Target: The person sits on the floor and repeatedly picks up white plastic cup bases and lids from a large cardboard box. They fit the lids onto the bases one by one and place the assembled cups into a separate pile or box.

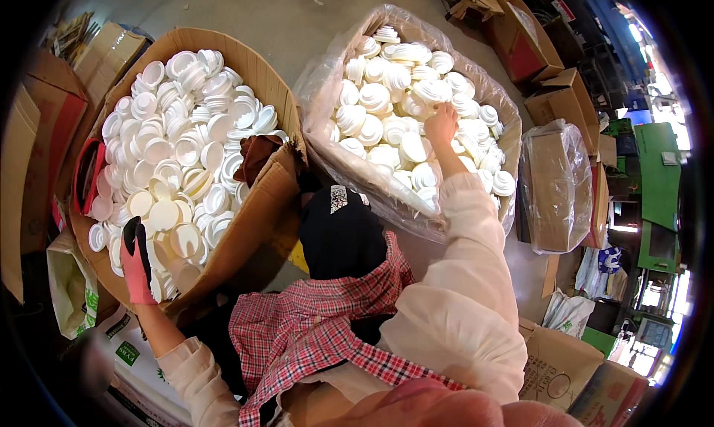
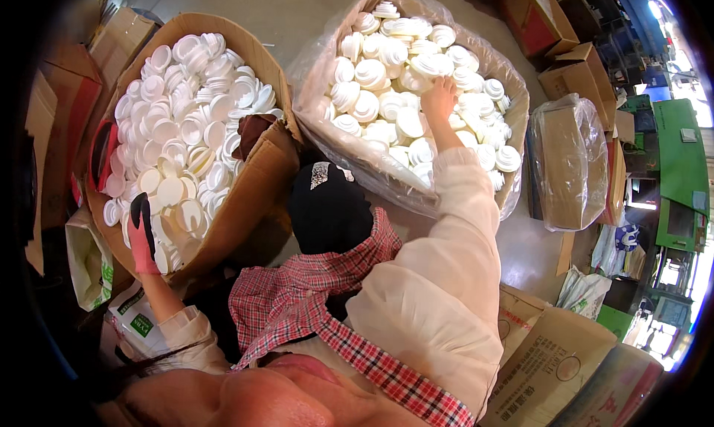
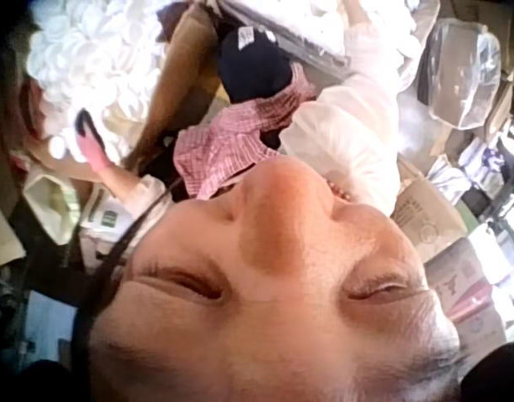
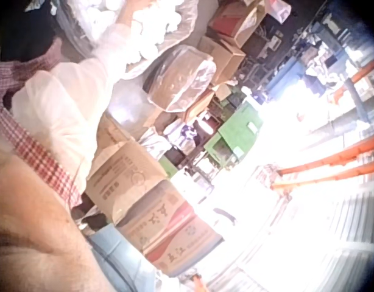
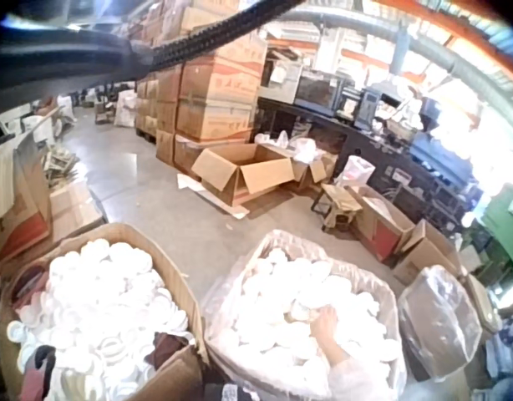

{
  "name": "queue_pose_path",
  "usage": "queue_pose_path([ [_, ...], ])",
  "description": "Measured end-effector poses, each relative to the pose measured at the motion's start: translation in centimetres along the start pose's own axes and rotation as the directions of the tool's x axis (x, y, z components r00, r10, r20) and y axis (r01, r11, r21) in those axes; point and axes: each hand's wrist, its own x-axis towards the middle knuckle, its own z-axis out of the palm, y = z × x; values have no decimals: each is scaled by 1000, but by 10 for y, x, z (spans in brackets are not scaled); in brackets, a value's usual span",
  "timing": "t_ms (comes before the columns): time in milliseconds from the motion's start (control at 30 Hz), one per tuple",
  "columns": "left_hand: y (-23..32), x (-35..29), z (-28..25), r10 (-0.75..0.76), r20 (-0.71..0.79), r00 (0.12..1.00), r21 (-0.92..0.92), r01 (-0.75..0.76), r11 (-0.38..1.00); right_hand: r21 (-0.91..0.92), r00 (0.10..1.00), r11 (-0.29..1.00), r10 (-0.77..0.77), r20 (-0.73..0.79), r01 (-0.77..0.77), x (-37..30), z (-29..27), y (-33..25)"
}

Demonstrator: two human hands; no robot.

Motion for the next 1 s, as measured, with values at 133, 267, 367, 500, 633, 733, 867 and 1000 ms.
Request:
queue_pose_path([
  [133,8,1,8,45,11,999,-59,-44,997,34,937,948,-307,-168,317,-39,-4,-44],
  [267,8,4,20,51,59,997,-113,-44,993,-64,942,942,-333,-54,329,-30,8,-88],
  [367,15,4,24,28,87,996,-86,-21,996,-113,981,979,-180,-71,172,-16,13,-110],
  [500,26,-3,21,11,100,995,-39,-7,999,-74,989,986,-150,16,151,-13,8,-135],
  [633,12,1,21,6,81,997,-62,-1,998,-36,926,925,-378,-5,378,35,19,-125],
  [733,-8,2,7,21,-122,992,-149,-39,988,41,818,832,-533,-217,553,36,-21,-145],
  [867,-35,-2,-18,64,-290,955,-101,-97,990,136,456,436,-851,-260,890,-17,-46,-269],
  [1000,-19,-22,-31,45,-304,952,-151,-94,984,534,238,250,-967,92,808,-171,-57,-409],
])
